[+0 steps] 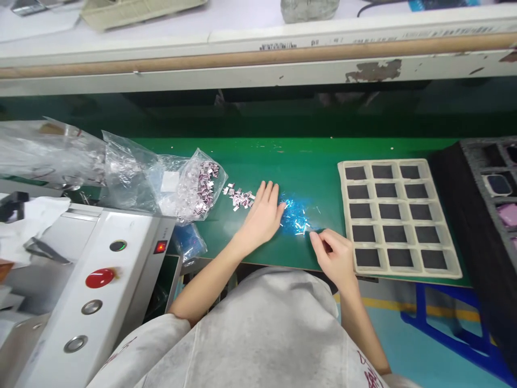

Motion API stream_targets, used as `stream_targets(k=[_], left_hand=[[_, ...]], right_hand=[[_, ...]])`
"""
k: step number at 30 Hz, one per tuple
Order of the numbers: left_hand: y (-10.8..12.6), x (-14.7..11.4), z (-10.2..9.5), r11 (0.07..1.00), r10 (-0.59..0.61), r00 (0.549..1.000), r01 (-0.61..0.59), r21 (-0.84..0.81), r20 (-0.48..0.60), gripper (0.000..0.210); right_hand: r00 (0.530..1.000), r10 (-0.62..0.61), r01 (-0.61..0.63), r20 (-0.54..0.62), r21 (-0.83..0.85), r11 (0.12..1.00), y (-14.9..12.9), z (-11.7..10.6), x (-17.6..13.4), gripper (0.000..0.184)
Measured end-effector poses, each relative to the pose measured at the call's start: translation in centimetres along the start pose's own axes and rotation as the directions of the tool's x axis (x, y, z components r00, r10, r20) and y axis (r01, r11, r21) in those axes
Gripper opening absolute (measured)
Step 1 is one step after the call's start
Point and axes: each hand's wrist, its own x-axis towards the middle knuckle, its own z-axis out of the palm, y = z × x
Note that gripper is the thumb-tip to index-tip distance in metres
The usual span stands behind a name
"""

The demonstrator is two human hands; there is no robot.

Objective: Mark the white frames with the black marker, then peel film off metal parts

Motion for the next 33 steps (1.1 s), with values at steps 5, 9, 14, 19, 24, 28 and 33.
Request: stream_targets(k=[5, 9, 14, 19, 24, 28, 33], left_hand=[[2.2, -1.4, 0.4, 0.978, 0.112, 0.994, -0.108, -0.178, 0.01, 0.05], [1.4, 0.6, 0.2, 0.999, -0.001, 0.998, -0.002, -0.046, -0.059, 0.056], [1.7, -0.6, 0.4, 0.999, -0.021, 0.998, 0.024, -0.048, 0.062, 0.064], [3.1, -3.6, 0.2, 0.984, 0.078, 0.996, -0.068, -0.163, 0.053, 0.057], [0.9, 0.3, 0.1, 0.997, 0.015, 1.0, -0.016, -0.073, -0.011, 0.06], [0.3, 1.8, 0.1, 0.998, 0.035, 0.995, -0.029, -0.061, 0.09, 0.064], [1.2, -1.5, -0.3, 0.965, 0.139, 0.988, -0.12, -0.234, 0.064, 0.057]], right_hand=[[1.0, 0.007, -0.007, 0.004, -0.001, 1.0, 0.3, 0.0, -0.1, 0.044], [1.0, 0.013, -0.013, 0.004, 0.0, 1.0, 0.3, 0.0, -0.2, 0.045], [1.0, 0.011, -0.011, 0.001, 0.003, 1.0, 0.2, 0.0, -0.2, 0.045], [1.0, 0.025, -0.025, -0.001, 0.004, 1.0, 0.3, 0.0, -0.3, 0.045], [1.0, 0.025, -0.025, 0.006, 0.005, 1.0, 0.3, 0.0, -0.3, 0.045], [0.999, 0.04, -0.04, 0.01, 0.003, 0.999, 0.2, 0.0, -0.3, 0.048], [0.999, 0.048, -0.048, 0.0, 0.005, 0.999, 0.4, 0.0, -0.5, 0.047]])
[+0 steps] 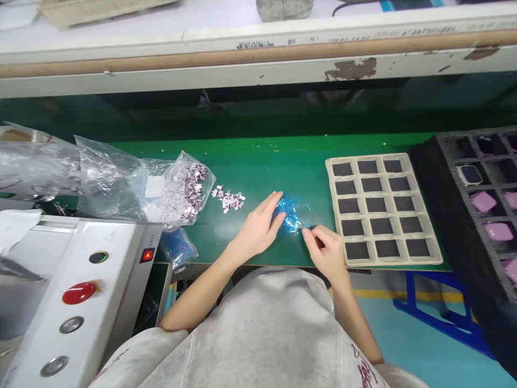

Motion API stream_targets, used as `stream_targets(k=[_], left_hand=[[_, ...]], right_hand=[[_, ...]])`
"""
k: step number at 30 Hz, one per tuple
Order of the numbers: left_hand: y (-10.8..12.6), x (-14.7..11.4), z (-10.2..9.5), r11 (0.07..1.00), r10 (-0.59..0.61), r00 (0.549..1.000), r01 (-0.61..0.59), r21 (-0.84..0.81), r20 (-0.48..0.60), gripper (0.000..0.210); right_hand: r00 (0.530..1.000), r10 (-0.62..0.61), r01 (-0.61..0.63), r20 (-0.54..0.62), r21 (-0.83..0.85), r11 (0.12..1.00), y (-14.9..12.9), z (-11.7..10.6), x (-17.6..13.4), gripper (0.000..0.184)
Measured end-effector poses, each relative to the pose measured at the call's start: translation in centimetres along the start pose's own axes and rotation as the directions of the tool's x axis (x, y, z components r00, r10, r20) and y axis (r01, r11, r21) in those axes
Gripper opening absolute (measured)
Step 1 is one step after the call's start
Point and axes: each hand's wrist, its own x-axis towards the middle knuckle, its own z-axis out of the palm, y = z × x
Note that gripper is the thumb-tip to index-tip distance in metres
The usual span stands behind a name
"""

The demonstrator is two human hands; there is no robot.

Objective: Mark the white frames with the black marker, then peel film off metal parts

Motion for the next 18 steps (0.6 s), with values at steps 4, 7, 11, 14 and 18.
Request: stream_targets(k=[4, 7, 11, 14, 18], left_hand=[[-0.6, -1.2, 0.1, 0.999, -0.013, 0.99, 0.018, 0.036, -0.143, 0.054], [-1.1, -1.3, 0.5, 0.996, -0.048, 0.992, 0.056, 0.063, -0.12, 0.055], [-0.4, -2.4, 0.9, 0.998, -0.012, 0.993, 0.005, -0.056, -0.119, 0.055], [0.3, -4.3, 0.6, 0.992, 0.003, 0.982, -0.026, -0.121, -0.189, 0.058], [0.0, -7.7, -0.6, 0.99, -0.044, 0.94, -0.006, -0.144, -0.338, 0.057]], right_hand=[[0.998, -0.046, 0.043, -0.04, -0.052, 0.998, -1.4, 0.3, 1.1, 0.031], [0.987, -0.156, 0.161, 0.041, -0.202, 0.966, -3.2, 1.5, 4.3, 0.024], [0.945, -0.186, 0.295, 0.268, -0.457, 0.839, -4.3, 4.4, 10.0, 0.048], [0.909, -0.166, 0.37, 0.381, -0.559, 0.742, -4.0, 5.8, 12.0, 0.05], [0.886, -0.208, 0.425, 0.415, -0.544, 0.724, -3.3, 5.1, 10.6, 0.043]])
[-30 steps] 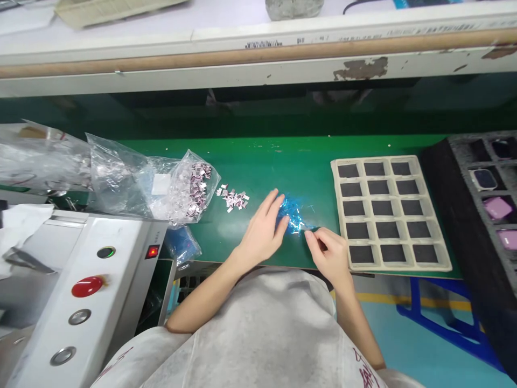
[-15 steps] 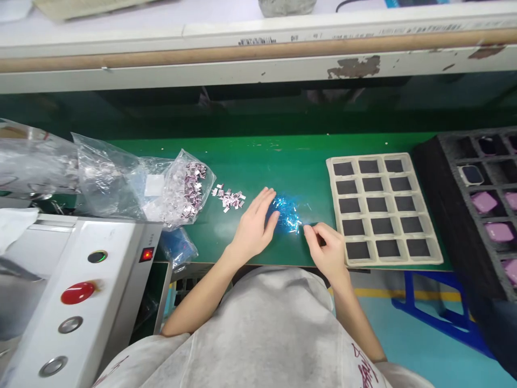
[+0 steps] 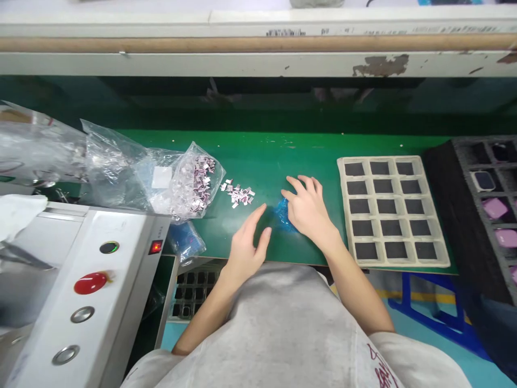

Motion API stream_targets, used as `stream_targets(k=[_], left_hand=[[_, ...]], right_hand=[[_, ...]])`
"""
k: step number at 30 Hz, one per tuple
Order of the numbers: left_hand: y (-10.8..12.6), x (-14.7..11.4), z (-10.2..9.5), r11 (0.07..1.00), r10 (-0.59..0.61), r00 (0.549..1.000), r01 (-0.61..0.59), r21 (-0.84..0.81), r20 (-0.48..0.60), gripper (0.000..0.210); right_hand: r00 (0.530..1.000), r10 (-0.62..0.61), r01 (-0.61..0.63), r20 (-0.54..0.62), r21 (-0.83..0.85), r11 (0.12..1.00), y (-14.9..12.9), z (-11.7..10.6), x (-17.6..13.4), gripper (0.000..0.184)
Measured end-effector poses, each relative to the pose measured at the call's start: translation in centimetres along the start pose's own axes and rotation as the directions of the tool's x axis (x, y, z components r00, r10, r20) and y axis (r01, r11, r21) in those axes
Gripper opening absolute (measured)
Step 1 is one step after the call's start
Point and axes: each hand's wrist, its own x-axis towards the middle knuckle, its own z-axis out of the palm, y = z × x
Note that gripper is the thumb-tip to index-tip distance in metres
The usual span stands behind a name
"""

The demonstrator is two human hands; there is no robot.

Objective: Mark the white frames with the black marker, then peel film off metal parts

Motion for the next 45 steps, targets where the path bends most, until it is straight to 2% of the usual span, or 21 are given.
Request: stream_targets(k=[4, 7, 9, 11, 14, 15, 17, 20, 23, 26, 28, 30, 31, 33, 35, 38, 41, 43, 45], left_hand=[[-1.0, -2.9, -2.6, 0.996, -0.037, 0.979, 0.052, 0.071, -0.201, 0.046], [-1.7, -4.8, -4.6, 0.981, 0.006, 0.945, 0.059, 0.185, -0.328, 0.039], [-2.0, -6.1, -5.9, 0.948, 0.016, 0.913, 0.116, 0.298, -0.407, 0.032], [-2.1, -7.8, -7.0, 0.895, -0.042, 0.863, 0.257, 0.366, -0.503, 0.021], [-2.2, -10.6, -7.7, 0.828, -0.247, 0.74, 0.497, 0.26, -0.626, 0.005], [-2.3, -11.5, -7.6, 0.811, -0.31, 0.703, 0.547, 0.209, -0.639, 0.006], [-2.8, -12.8, -7.2, 0.787, -0.377, 0.667, 0.597, 0.158, -0.643, 0.014], [-3.9, -13.1, -6.5, 0.777, -0.356, 0.653, 0.604, 0.177, -0.669, 0.03], [-4.8, -12.0, -6.5, 0.779, -0.341, 0.655, 0.598, 0.187, -0.675, 0.04], [-5.1, -10.9, -6.7, 0.767, -0.386, 0.645, 0.621, 0.158, -0.66, 0.041], [-5.1, -10.6, -6.7, 0.759, -0.401, 0.619, 0.637, 0.133, -0.675, 0.038], [-5.2, -10.7, -6.5, 0.752, -0.397, 0.586, 0.649, 0.116, -0.706, 0.035], [-5.3, -11.0, -6.3, 0.75, -0.388, 0.575, 0.651, 0.116, -0.721, 0.034], [-5.5, -11.5, -5.9, 0.754, -0.36, 0.565, 0.645, 0.124, -0.743, 0.032], [-5.7, -12.2, -5.5, 0.773, -0.317, 0.567, 0.619, 0.139, -0.76, 0.032], [-5.9, -13.1, -5.1, 0.803, -0.285, 0.572, 0.58, 0.134, -0.769, 0.033], [-6.1, -13.7, -5.1, 0.825, -0.289, 0.579, 0.555, 0.109, -0.762, 0.033], [-6.1, -13.9, -5.1, 0.838, -0.297, 0.573, 0.54, 0.08, -0.764, 0.032], [-6.1, -14.0, -5.0, 0.848, -0.341, 0.533, 0.529, -0.009, -0.774, 0.03]], right_hand=[[0.993, 0.033, -0.016, -0.116, 0.139, 0.99, 0.6, 0.0, -2.1, 0.031], [0.969, 0.097, -0.042, -0.227, 0.238, 0.97, 1.4, 0.5, -2.0, 0.024], [0.956, 0.13, -0.057, -0.261, 0.271, 0.961, 1.8, 1.0, -1.4, 0.018], [0.95, 0.155, -0.074, -0.27, 0.288, 0.955, 2.1, 1.3, -0.9, 0.013], [0.937, 0.19, -0.112, -0.292, 0.265, 0.958, 2.1, 1.1, -0.8, 0.018], [0.931, 0.194, -0.119, -0.309, 0.246, 0.962, 2.0, 1.0, -0.8, 0.02], [0.929, 0.188, -0.124, -0.318, 0.211, 0.97, 1.6, 0.5, -0.9, 0.021], [0.945, 0.155, -0.097, -0.288, 0.204, 0.974, 0.4, -0.2, -1.0, 0.025], [0.949, 0.093, -0.015, -0.3, 0.253, 0.967, -1.7, -0.4, -0.8, 0.029], [0.949, -0.006, 0.119, -0.314, 0.342, 0.932, -5.2, 0.3, -0.6, 0.024], [0.957, -0.1, 0.211, -0.272, 0.418, 0.883, -8.6, 1.2, -0.6, 0.026], [0.951, -0.249, 0.308, -0.185, 0.471, 0.827, -12.5, 2.7, -0.7, 0.033], [0.924, -0.357, 0.378, -0.137, 0.464, 0.801, -14.5, 3.5, -0.7, 0.035], [0.836, -0.548, 0.515, -0.029, 0.385, 0.766, -17.9, 5.1, -0.7, 0.036], [0.799, -0.601, 0.567, 0.025, 0.301, 0.767, -20.2, 6.5, -0.6, 0.033], [0.821, -0.571, 0.556, 0.018, 0.207, 0.805, -21.4, 7.7, -0.2, 0.031], [0.838, -0.546, 0.536, 0.017, 0.163, 0.828, -21.2, 7.8, 0.2, 0.038], [0.823, -0.567, 0.557, 0.026, 0.15, 0.817, -21.0, 7.8, 0.4, 0.042], [0.791, -0.611, 0.605, 0.007, 0.137, 0.785, -20.9, 7.8, 0.3, 0.039]])
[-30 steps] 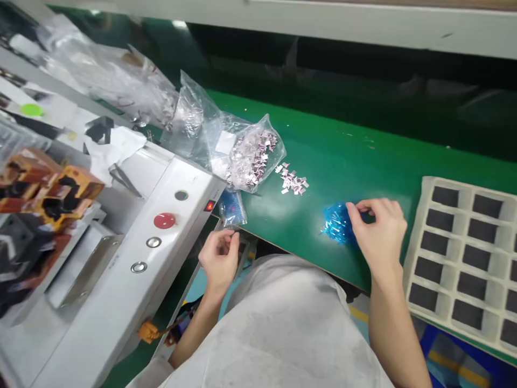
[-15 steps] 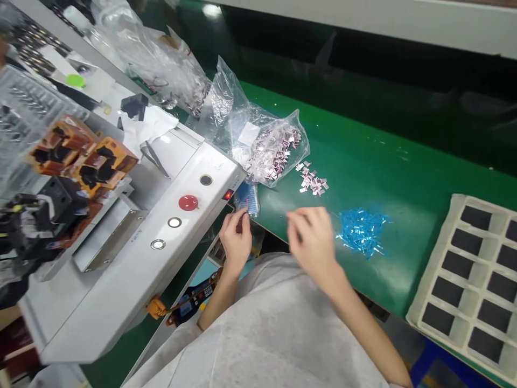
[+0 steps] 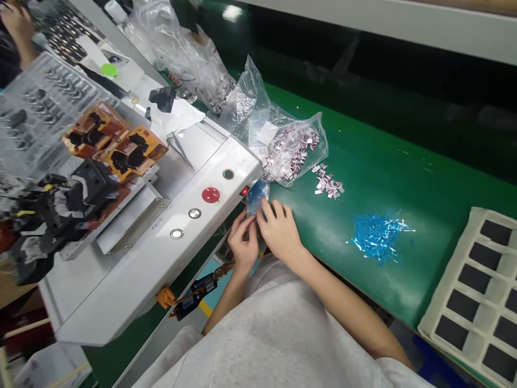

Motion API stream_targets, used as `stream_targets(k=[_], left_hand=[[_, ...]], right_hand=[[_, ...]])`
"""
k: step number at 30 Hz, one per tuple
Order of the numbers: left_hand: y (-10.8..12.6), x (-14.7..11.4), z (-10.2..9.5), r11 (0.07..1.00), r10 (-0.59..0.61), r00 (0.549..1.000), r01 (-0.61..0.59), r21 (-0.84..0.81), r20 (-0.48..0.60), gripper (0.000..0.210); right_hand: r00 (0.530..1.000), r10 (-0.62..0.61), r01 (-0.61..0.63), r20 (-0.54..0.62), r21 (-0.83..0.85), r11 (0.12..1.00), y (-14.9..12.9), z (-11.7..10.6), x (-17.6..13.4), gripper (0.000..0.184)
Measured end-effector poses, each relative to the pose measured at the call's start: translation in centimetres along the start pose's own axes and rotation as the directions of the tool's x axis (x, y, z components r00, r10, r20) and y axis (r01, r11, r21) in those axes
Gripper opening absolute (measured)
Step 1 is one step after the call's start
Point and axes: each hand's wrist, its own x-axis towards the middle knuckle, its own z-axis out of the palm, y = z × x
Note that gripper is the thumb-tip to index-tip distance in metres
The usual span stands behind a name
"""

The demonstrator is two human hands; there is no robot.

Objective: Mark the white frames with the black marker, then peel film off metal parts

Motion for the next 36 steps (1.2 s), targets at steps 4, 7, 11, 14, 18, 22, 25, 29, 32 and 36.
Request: stream_targets(k=[4, 7, 11, 14, 18, 22, 25, 29, 32, 36], left_hand=[[0.2, -0.2, -0.1, 0.918, -0.245, 0.969, 0.232, -0.321, -0.002, 0.032], [0.6, 0.1, -0.5, 0.788, -0.363, 0.929, 0.348, -0.507, 0.074, 0.038], [1.5, 0.8, -1.4, 0.726, -0.442, 0.886, 0.445, -0.525, 0.139, 0.043], [2.5, 1.1, -2.0, 0.685, -0.498, 0.849, 0.511, -0.519, 0.179, 0.045], [4.4, 1.4, -2.4, 0.581, -0.504, 0.786, 0.615, -0.533, 0.358, 0.054], [7.0, 1.4, -2.0, 0.524, -0.453, 0.737, 0.675, -0.52, 0.501, 0.06], [8.7, 1.0, -1.4, 0.531, -0.403, 0.744, 0.665, -0.525, 0.534, 0.059], [9.3, 0.3, -0.6, 0.544, -0.389, 0.728, 0.676, -0.498, 0.564, 0.053], [9.2, 0.2, 0.2, 0.478, -0.441, 0.679, 0.731, -0.487, 0.587, 0.038], [10.0, 1.1, 2.0, 0.438, -0.401, 0.715, 0.699, -0.565, 0.573, 0.025]], right_hand=[[0.991, -0.075, 0.074, -0.107, -0.016, 0.997, -0.2, 0.3, -1.0, 0.028], [0.98, -0.094, 0.101, -0.175, 0.029, 0.995, -0.5, -0.2, -2.7, 0.029], [0.919, -0.083, 0.174, -0.385, 0.208, 0.963, -0.3, -2.8, -5.6, 0.037], [0.871, -0.008, 0.237, -0.491, 0.406, 0.883, 1.0, -5.9, -8.0, 0.057], [0.869, 0.175, 0.16, -0.463, 0.598, 0.786, 3.8, -10.4, -11.4, 0.058], [0.863, 0.39, 0.002, -0.323, 0.773, 0.635, 6.3, -13.9, -14.5, 0.03], [0.849, 0.434, -0.01, -0.301, 0.813, 0.583, 7.6, -15.7, -15.7, 0.033], [0.803, 0.521, -0.16, -0.289, 0.739, 0.655, 8.9, -18.0, -16.8, 0.02], [0.771, 0.583, -0.276, -0.258, 0.69, 0.67, 9.4, -19.9, -17.9, 0.031], [0.737, 0.609, -0.338, -0.294, 0.619, 0.709, 10.5, -22.0, -19.3, 0.04]])
